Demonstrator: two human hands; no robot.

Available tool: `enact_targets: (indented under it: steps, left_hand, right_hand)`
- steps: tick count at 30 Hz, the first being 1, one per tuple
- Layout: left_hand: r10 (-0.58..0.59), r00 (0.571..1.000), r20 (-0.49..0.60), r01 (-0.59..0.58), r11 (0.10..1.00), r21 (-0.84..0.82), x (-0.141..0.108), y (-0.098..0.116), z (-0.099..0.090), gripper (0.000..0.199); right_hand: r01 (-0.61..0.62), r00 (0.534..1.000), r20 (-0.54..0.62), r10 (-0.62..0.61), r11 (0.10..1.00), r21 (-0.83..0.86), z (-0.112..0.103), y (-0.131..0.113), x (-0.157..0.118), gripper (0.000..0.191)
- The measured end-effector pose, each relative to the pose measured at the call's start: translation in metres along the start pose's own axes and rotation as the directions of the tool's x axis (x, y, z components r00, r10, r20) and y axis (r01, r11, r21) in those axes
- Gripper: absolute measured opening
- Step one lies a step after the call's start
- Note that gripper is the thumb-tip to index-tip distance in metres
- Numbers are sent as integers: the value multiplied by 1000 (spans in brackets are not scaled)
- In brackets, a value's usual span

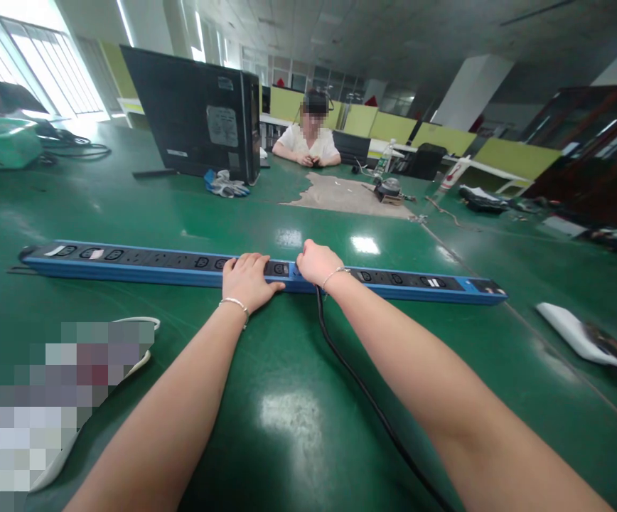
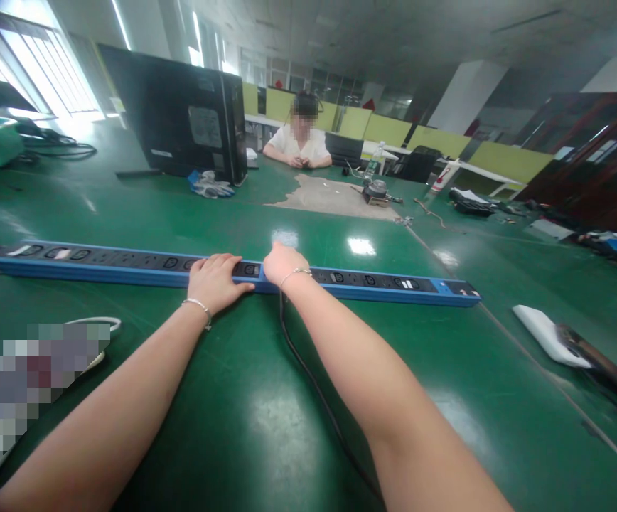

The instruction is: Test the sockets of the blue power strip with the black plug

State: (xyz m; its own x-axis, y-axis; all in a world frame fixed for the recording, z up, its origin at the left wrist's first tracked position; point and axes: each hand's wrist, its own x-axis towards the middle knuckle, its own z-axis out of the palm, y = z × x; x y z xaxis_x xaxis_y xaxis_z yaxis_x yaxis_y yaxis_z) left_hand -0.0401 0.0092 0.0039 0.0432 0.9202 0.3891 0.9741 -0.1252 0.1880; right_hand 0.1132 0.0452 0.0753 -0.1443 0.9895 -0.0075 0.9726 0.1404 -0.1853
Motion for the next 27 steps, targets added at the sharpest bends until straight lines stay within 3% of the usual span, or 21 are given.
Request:
enact_targets:
  steps: [5, 12, 27]
  left_hand:
    - [-2, 1000, -7, 1, 1000, -25, 0, 0, 0, 61]
    - [-17, 1000, 17, 17, 999, -33, 1, 1, 0, 58]
    - [0, 1000, -7, -1, 999, -42, 0, -2, 2, 61]
  right_hand:
    - [-37, 997, 64, 40, 998, -40, 3, -11, 2, 34]
    - [-7, 1000, -27, 3, 993, -116, 15, -24, -11, 29]
    - [-21, 999, -40, 18, 995, -93, 18, -21, -13, 30]
